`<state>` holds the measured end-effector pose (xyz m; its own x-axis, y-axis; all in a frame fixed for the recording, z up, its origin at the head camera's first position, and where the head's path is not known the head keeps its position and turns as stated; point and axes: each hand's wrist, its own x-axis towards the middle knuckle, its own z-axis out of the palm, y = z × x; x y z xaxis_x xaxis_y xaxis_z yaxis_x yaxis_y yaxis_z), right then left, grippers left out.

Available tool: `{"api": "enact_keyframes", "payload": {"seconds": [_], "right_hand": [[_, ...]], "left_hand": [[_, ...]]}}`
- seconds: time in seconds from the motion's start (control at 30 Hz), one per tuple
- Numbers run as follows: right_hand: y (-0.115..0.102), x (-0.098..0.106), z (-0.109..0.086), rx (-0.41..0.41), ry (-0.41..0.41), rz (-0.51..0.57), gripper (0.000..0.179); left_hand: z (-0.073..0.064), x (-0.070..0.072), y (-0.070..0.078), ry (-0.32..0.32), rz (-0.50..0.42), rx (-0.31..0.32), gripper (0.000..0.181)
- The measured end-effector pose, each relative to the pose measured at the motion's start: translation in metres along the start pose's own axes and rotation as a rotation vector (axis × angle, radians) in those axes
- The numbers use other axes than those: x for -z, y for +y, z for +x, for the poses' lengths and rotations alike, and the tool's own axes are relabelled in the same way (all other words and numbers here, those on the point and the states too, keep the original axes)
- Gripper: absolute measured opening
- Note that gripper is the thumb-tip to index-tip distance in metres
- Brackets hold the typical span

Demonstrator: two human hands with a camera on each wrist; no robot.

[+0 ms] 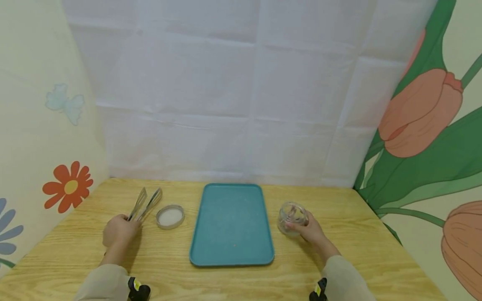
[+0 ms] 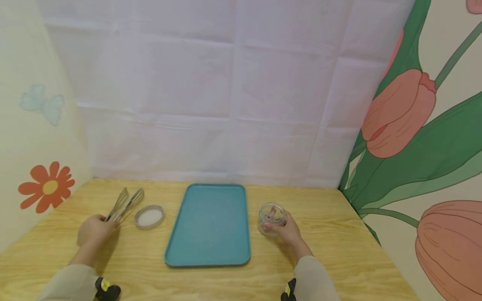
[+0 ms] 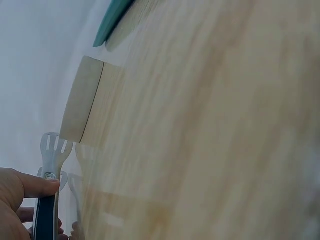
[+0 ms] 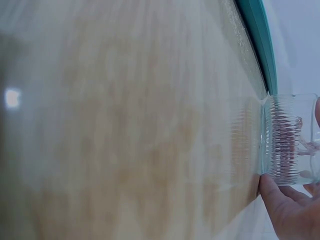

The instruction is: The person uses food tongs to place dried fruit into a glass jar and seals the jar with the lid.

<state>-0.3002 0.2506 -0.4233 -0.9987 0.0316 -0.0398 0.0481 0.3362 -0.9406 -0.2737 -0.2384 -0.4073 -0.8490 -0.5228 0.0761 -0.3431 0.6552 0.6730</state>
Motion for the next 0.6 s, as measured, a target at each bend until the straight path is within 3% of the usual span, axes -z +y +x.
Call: {"api": "enact_keyframes", "payload": {"seconds": [0.27,0.6], "right_hand": [[-0.0017,-0.0003,-0.0008,0.009,-0.002,0.029,0.081],[-0.0021,-0.0012,-0.0005,0.003,0.002,0.029,0.08]], "left_hand": [[0.0026,0.0,-0.0044,-0.008,0.019,-0.01,0.03],[0.0017,0.0009,-0.0055,-0.01,0.044,0.026,0.03]]}}
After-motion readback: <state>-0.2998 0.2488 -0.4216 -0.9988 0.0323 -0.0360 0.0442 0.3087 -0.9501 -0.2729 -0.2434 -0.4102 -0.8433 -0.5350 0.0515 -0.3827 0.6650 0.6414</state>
